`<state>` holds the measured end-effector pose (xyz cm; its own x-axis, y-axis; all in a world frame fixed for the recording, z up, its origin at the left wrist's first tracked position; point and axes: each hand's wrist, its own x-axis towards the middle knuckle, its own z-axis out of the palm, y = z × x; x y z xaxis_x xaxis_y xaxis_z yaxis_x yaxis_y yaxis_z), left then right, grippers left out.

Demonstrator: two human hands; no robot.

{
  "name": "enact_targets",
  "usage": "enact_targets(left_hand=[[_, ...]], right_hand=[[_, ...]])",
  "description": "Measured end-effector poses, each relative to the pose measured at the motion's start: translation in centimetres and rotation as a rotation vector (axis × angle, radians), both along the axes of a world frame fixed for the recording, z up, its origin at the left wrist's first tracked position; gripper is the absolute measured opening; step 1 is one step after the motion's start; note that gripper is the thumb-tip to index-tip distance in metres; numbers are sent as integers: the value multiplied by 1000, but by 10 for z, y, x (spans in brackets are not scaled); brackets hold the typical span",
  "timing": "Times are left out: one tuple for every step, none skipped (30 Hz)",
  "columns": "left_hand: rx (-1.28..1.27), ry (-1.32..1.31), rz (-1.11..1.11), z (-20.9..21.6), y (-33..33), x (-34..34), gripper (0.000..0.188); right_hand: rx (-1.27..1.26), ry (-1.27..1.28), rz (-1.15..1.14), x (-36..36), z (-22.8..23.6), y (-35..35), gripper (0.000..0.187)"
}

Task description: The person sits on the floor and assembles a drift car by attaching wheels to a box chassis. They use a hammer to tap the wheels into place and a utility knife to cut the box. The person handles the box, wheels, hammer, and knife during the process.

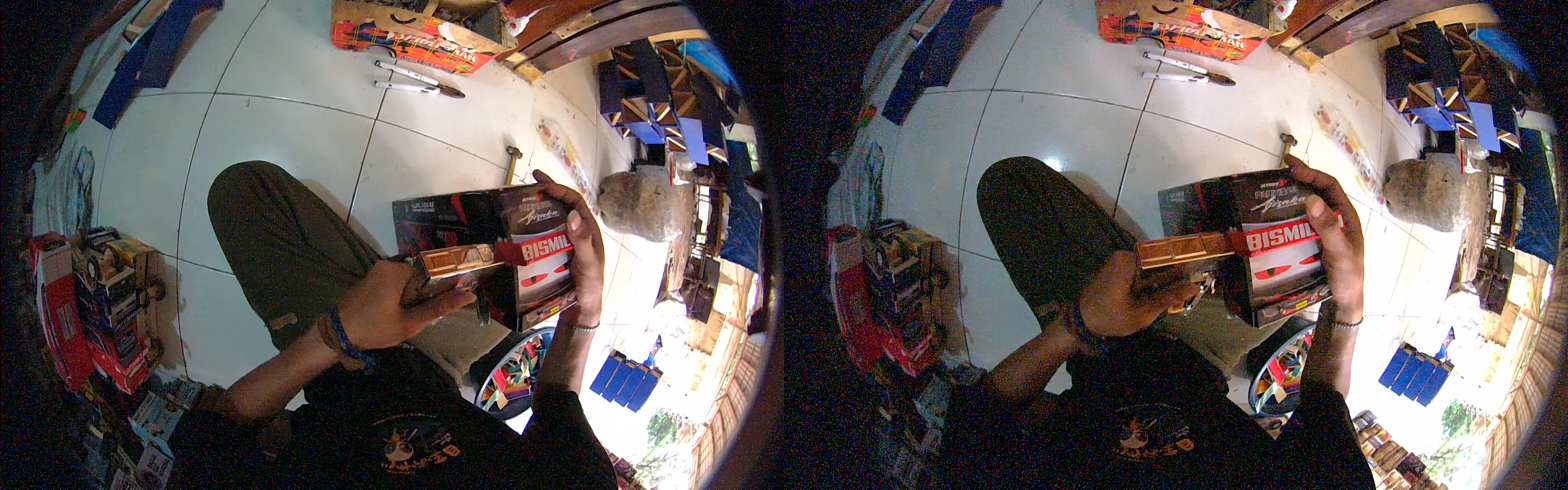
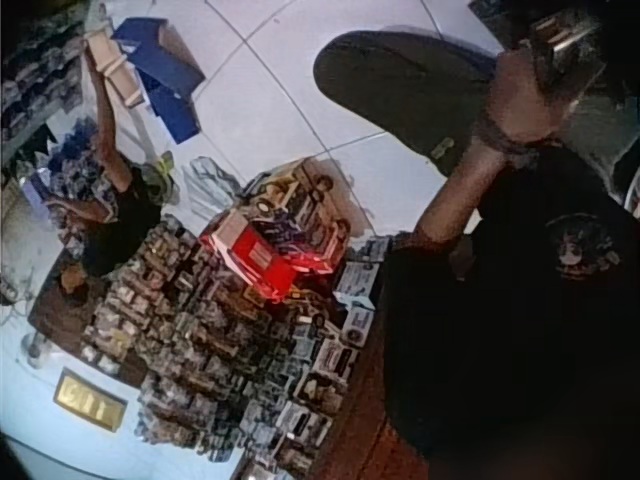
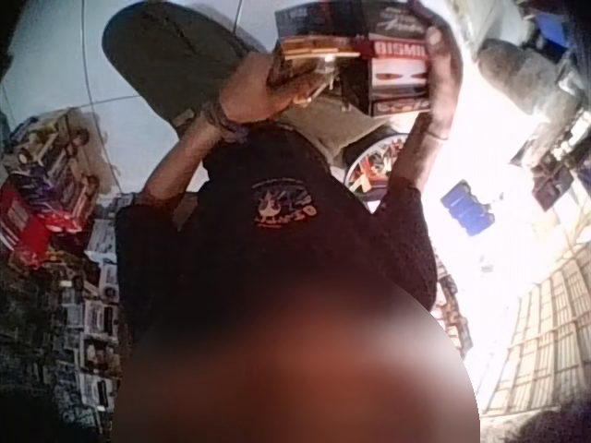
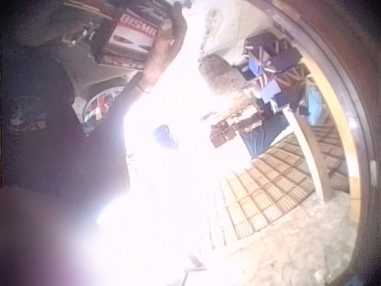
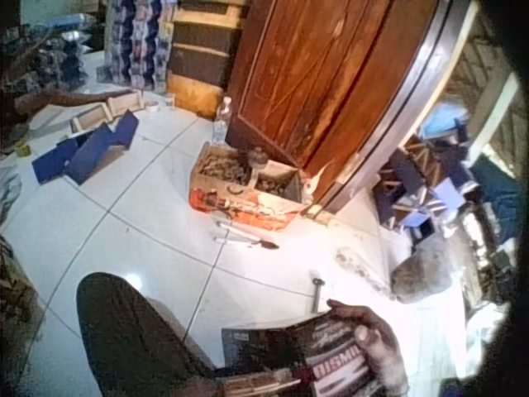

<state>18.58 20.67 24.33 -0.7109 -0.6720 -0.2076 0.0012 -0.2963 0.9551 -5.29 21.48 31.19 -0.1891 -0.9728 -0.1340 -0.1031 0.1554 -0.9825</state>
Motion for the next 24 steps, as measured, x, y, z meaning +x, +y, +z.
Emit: enact_targets(left_hand=[[6, 19, 18, -2, 3, -3, 46], [16, 37, 38, -5, 6, -7, 46], [53, 23, 37, -8, 9, -11, 45], [50, 79, 89, -11, 13, -14, 44], [70, 102, 122, -14, 15, -18, 44], [113, 101, 144, -16, 18, -21, 43], [65, 108, 168, -17, 21, -23, 42], [30, 91, 185, -19, 22, -25, 42], [-16, 95, 222, -20, 24, -26, 41], [12, 83, 215, -20, 26, -27, 40], [26, 95, 229, -20, 26, -29, 40], [52, 115, 247, -20, 27, -30, 40], [23, 110, 234, -19, 27, -32, 38], [3, 111, 227, -18, 27, -32, 36], [-23, 111, 223, -16, 25, -32, 35], [-58, 94, 236, -14, 23, -31, 37], [-94, 81, 243, -12, 22, -30, 39], [-104, 38, 219, -10, 18, -27, 41], [-244, -51, 180, -8, 15, -21, 44], [-333, -183, 113, -5, 14, -8, 47], [-419, -329, 51, -2, 14, 7, 49], [-495, -267, 102, 1, 14, 25, 54], [-513, -284, 183, 4, 17, 46, 52], [-528, -301, 268, 8, 22, 70, 49]], right_hand=[[0, 3, 3, -2, 2, -1, 74], [2, 63, -23, 0, 0, 1, 74], [-1, 75, -27, 0, 0, 1, 74], [-4, 87, -30, 0, 0, 2, 73], [-6, 99, -34, 1, 0, 4, 73], [-16, 78, -17, -1, 1, 3, 73], [-17, 45, 3, -2, 2, 3, 73], [-16, 12, 22, -3, 2, 3, 72], [-9, -33, 40, -5, 3, 3, 72], [-7, -20, 30, -3, 2, 4, 72], [-4, -7, 21, -5, 3, 3, 72], [-5, 61, -14, -2, 1, 5, 71], [-5, 105, -28, -1, 0, 6, 71], [-4, 149, -42, 0, 0, 7, 70], [-11, 168, -36, 1, -1, 7, 70], [-3, 170, -26, 0, -1, 8, 70], [6, 173, -16, -2, -1, 8, 70], [13, 161, 1, -5, -1, 6, 71], [18, 148, 21, -10, -2, 4, 71], [31, 180, 14, -12, -3, 6, 72], [16, 197, 39, -16, -6, 7, 73], [-1, 212, 61, -20, -9, 7, 73], [-16, 225, 75, -23, -12, 8, 73], [-22, 211, 81, -26, -15, 8, 77]])
